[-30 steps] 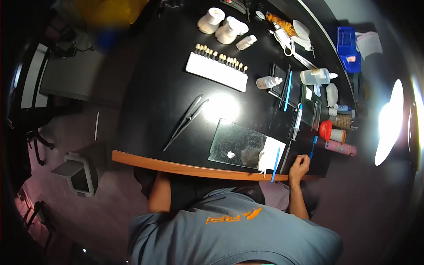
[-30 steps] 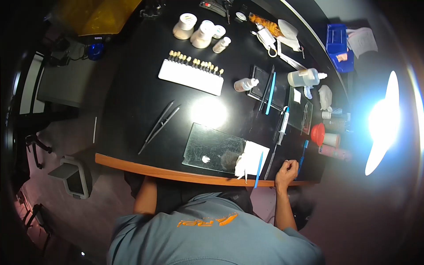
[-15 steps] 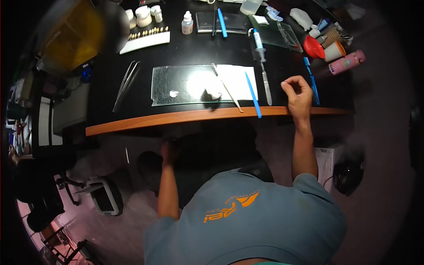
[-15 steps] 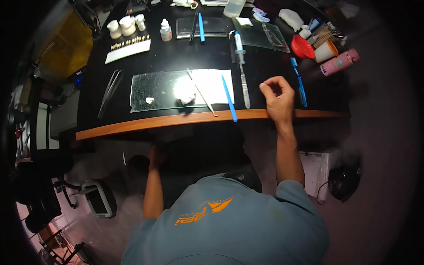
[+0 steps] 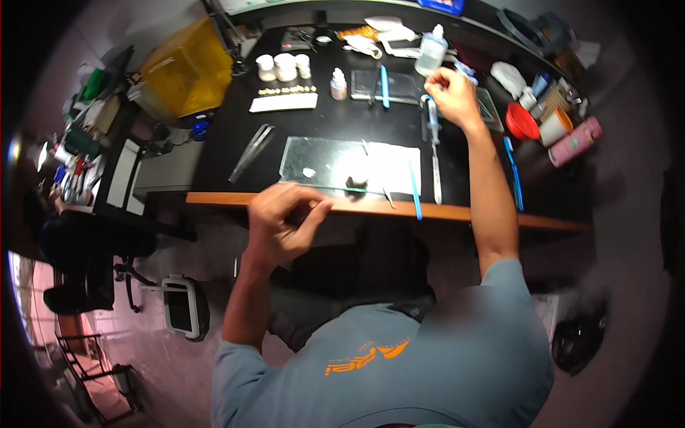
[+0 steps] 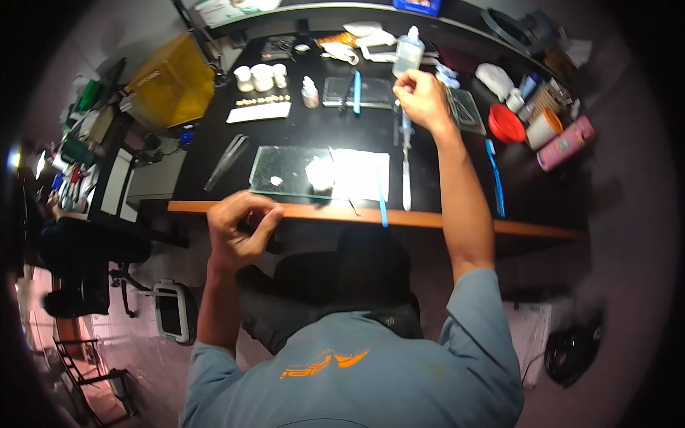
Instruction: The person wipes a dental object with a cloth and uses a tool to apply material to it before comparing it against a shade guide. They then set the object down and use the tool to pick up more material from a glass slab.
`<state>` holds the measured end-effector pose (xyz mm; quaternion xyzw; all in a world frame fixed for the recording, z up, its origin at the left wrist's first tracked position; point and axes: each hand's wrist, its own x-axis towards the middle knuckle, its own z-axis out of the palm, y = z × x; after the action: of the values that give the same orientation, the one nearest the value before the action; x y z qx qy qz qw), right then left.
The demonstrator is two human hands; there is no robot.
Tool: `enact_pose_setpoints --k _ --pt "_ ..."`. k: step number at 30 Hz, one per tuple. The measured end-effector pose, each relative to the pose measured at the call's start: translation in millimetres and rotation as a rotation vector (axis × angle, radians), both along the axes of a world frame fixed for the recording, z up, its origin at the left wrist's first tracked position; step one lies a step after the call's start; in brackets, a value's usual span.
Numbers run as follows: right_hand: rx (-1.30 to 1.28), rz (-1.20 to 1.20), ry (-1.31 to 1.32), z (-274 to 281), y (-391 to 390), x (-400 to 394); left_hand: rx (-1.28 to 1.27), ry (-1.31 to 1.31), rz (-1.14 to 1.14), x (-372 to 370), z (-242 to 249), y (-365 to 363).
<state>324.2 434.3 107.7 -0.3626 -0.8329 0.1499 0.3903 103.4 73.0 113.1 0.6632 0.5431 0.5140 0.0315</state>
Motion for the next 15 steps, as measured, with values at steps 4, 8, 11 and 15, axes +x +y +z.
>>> enact_pose_setpoints --k 4,8,11,15 --pt "0.094 -0.009 0.069 -12 -18 -17 0.227 0.266 0.023 -15 37 79" --pt "-0.005 0.114 -0.112 -8 -27 2 0.257 0.28 0.075 -31 29 180" --pt "-0.09 0.177 -0.187 -6 -16 26 0.241 0.296 0.083 -32 5 228" --pt "-0.357 0.146 -0.419 32 -27 54 0.26 0.467 0.141 -28 -13 231"
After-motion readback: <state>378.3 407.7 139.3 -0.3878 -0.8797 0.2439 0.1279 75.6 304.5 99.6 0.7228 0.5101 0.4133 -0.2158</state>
